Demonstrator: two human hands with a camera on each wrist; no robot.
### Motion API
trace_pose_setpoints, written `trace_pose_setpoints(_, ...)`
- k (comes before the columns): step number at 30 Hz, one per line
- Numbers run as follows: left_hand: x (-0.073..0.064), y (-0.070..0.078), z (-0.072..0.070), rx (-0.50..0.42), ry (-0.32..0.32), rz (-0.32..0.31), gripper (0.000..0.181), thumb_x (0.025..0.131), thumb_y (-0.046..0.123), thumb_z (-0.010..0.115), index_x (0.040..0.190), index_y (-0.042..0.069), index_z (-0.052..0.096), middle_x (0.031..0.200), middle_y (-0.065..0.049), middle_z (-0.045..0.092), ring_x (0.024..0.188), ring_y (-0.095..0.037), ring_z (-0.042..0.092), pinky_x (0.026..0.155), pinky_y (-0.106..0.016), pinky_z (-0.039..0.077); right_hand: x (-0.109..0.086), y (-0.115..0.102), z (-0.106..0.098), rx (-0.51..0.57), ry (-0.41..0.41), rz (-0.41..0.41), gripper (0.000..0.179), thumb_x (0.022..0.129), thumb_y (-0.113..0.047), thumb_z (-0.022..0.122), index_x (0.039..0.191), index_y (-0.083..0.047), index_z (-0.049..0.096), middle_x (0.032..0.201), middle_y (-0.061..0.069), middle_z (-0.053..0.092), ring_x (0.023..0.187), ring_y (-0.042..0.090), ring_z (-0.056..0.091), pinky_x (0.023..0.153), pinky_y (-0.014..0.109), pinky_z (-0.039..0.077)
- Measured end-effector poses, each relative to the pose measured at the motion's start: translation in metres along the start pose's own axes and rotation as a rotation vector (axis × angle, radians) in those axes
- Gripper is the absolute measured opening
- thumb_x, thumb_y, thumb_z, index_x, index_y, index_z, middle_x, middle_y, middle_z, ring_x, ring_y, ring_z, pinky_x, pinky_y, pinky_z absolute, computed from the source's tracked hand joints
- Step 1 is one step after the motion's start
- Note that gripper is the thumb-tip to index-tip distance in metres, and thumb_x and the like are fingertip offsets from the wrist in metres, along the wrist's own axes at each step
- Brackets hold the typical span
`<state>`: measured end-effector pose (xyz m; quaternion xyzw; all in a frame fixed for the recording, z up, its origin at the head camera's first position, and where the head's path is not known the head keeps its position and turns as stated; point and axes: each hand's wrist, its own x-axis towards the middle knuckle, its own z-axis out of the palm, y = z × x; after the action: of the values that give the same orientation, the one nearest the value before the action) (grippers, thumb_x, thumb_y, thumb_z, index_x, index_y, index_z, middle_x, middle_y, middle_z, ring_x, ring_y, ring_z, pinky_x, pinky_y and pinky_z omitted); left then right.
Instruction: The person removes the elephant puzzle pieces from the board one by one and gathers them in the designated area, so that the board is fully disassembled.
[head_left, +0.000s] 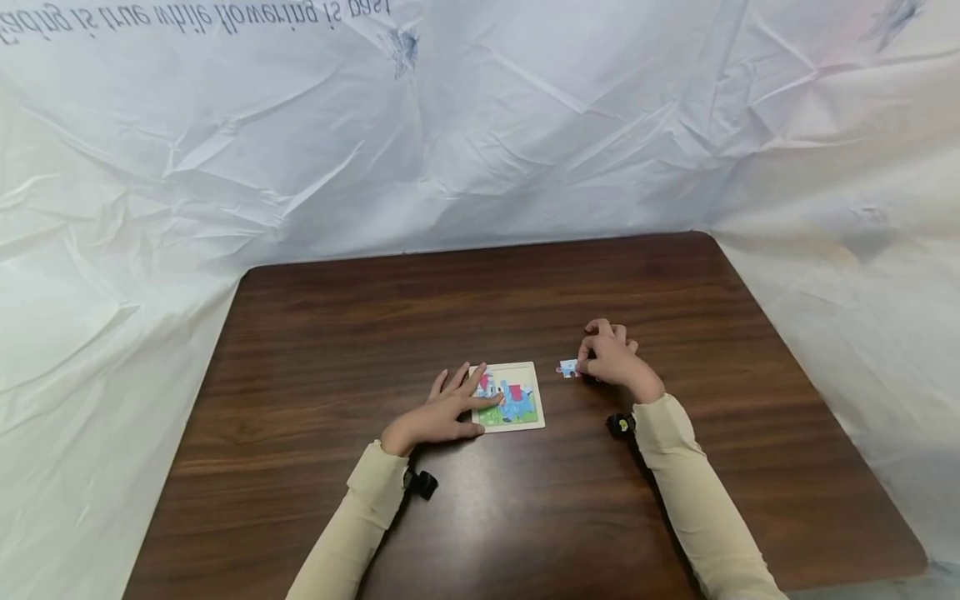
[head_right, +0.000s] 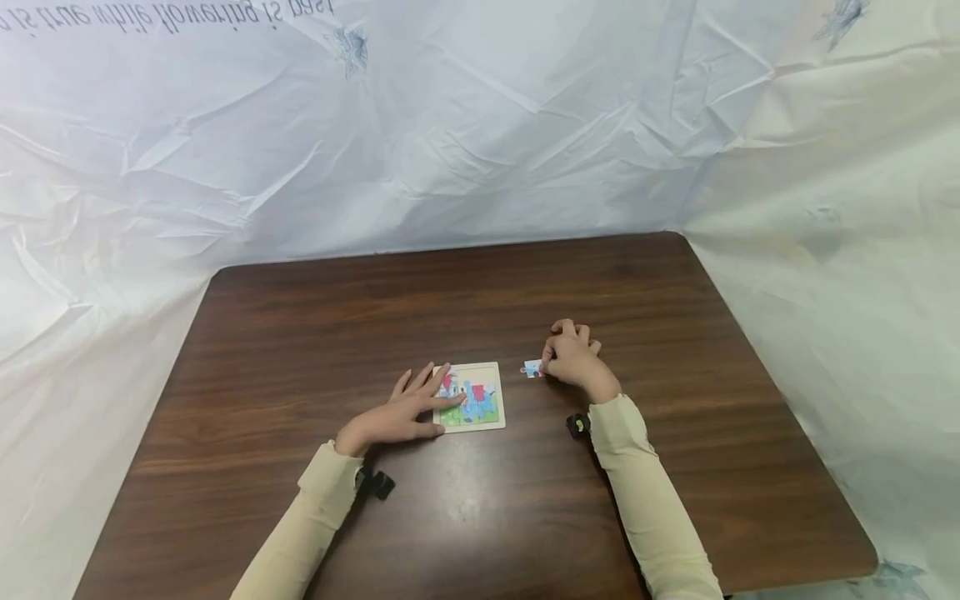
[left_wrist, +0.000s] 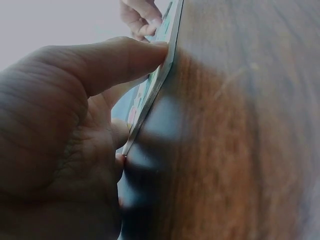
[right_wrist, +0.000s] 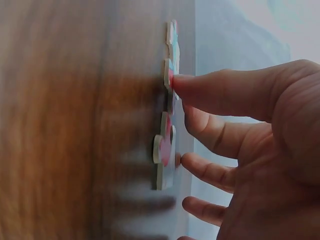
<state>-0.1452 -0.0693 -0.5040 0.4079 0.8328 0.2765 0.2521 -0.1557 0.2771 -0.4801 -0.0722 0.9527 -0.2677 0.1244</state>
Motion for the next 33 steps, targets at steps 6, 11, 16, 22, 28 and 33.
trace_pose_setpoints(6,-0.005,-0.001,-0.002,0.008,0.006,-0.019,0.057,0.102,0.028,0.062,0.155,0.020,0.043,0.169,-0.012,-0.005,0.153,-0.035,-0.014,0.116,-0.060,-0.013,0.002,-0.008,0.003,-0.008,0.003,0.000,0.021,0.092,-0.010,0.069,0.072,-0.012,0.064,0.149,0.028,0.031,0.133,0.059,0.015,0.088,0.068,0.020)
trace_pose_setpoints(11,-0.004,-0.001,-0.001,0.017,0.009,-0.014,0.057,0.103,0.028,0.061,0.155,0.020,0.043,0.169,-0.013,-0.005,0.153,-0.035,-0.014,0.116,-0.060,-0.012,0.002,-0.011,0.004,-0.059,0.019,0.021,0.024,0.091,-0.010,0.069,0.069,-0.014,0.060,0.147,0.028,0.034,0.134,0.059,0.015,0.092,0.072,0.016)
trace_pose_setpoints(16,-0.004,-0.002,0.000,0.013,0.014,-0.021,0.057,0.103,0.029,0.061,0.156,0.021,0.042,0.169,-0.011,-0.005,0.153,-0.034,-0.014,0.116,-0.059,-0.013,0.002,-0.015,0.003,-0.104,0.031,0.057,0.024,0.090,-0.012,0.071,0.069,-0.013,0.060,0.145,0.028,0.038,0.135,0.057,0.018,0.096,0.075,0.013)
trace_pose_setpoints(22,-0.005,-0.003,-0.002,0.014,0.021,-0.028,0.056,0.102,0.029,0.062,0.155,0.021,0.043,0.169,-0.011,-0.004,0.153,-0.033,-0.014,0.116,-0.059,-0.013,0.003,-0.019,0.001,-0.137,0.018,0.075,0.020,0.091,-0.017,0.072,0.073,-0.012,0.063,0.144,0.029,0.038,0.135,0.057,0.018,0.098,0.076,0.013)
trace_pose_setpoints(28,-0.003,-0.003,-0.002,0.017,0.012,-0.016,0.056,0.103,0.030,0.061,0.155,0.022,0.043,0.169,-0.011,-0.003,0.153,-0.034,-0.014,0.117,-0.059,-0.012,-0.002,-0.026,-0.001,-0.105,0.072,0.045,0.025,0.096,-0.017,0.068,0.071,-0.013,0.063,0.143,0.031,0.039,0.136,0.057,0.017,0.098,0.077,0.011)
trace_pose_setpoints(33,0.001,-0.004,-0.002,0.025,0.001,-0.013,0.057,0.102,0.031,0.062,0.155,0.023,0.043,0.169,-0.011,-0.006,0.153,-0.033,-0.014,0.117,-0.058,-0.012,-0.002,-0.043,0.003,-0.009,0.156,-0.048,0.017,0.098,-0.018,0.066,0.083,-0.010,0.065,0.141,0.030,0.041,0.134,0.056,0.020,0.095,0.076,0.013)
